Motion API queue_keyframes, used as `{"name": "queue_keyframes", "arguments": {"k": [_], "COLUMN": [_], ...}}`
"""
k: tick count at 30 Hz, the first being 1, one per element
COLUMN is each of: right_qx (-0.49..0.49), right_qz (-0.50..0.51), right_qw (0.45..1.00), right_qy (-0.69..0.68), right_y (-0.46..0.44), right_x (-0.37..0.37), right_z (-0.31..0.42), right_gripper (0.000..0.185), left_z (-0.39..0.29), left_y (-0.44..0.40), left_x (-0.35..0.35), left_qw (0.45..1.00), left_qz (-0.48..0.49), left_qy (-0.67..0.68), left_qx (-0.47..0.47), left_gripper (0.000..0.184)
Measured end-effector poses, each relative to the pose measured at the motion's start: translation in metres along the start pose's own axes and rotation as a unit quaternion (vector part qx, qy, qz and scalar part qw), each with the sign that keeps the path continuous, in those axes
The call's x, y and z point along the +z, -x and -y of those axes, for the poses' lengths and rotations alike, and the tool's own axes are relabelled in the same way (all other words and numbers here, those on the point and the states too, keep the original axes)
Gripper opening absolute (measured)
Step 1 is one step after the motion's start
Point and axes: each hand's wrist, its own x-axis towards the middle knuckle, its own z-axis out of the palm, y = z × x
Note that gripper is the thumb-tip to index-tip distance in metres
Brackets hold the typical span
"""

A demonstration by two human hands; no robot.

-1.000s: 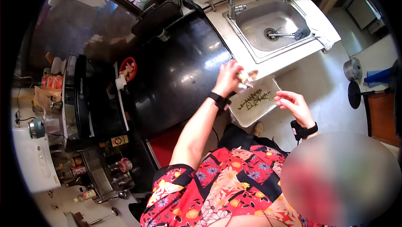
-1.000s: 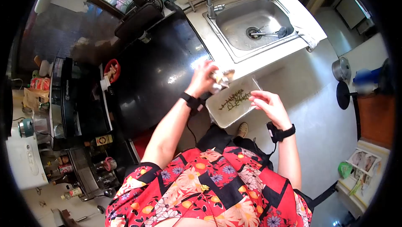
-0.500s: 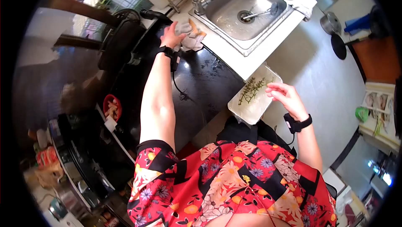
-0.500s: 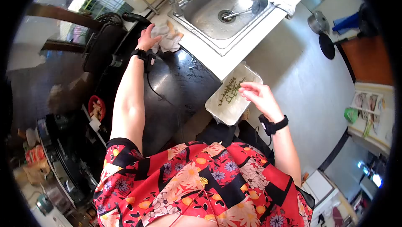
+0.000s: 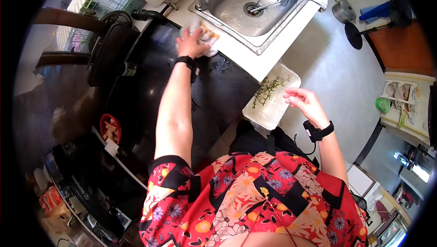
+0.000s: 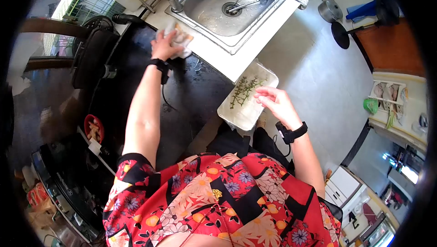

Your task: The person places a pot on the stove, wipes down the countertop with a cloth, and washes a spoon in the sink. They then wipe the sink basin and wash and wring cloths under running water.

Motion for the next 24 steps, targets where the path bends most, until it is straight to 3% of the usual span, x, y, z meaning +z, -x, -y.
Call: {"name": "queue_keyframes", "arguments": {"k": [13, 15, 16, 21, 24], "right_qx": [-0.034, -0.039, -0.051, -0.066, -0.076], "right_qz": [0.059, 0.06, 0.055, 0.003, -0.014], "right_qw": [0.996, 0.996, 0.996, 0.997, 0.996], "right_qy": [0.05, 0.046, 0.051, 0.05, 0.035], "right_y": [0.013, 0.021, 0.026, 0.039, 0.045], "right_x": [-0.009, -0.014, -0.017, -0.027, -0.027], "right_z": [0.0, -0.003, -0.004, -0.017, -0.021], "right_gripper": [0.033, 0.033, 0.033, 0.033, 0.031], "left_z": [-0.132, -0.121, -0.103, -0.048, -0.013], "left_y": [0.166, 0.178, 0.176, 0.168, 0.165], "left_x": [0.061, 0.068, 0.089, 0.086, 0.09], "left_qw": [0.988, 0.99, 0.986, 0.997, 0.997], "left_qz": [0.014, 0.005, -0.045, 0.014, -0.003], "left_qy": [0.047, 0.04, 0.03, 0.008, -0.009], "left_qx": [0.143, 0.139, 0.159, 0.077, 0.081], "left_gripper": [0.055, 0.051, 0.046, 0.048, 0.049]}}
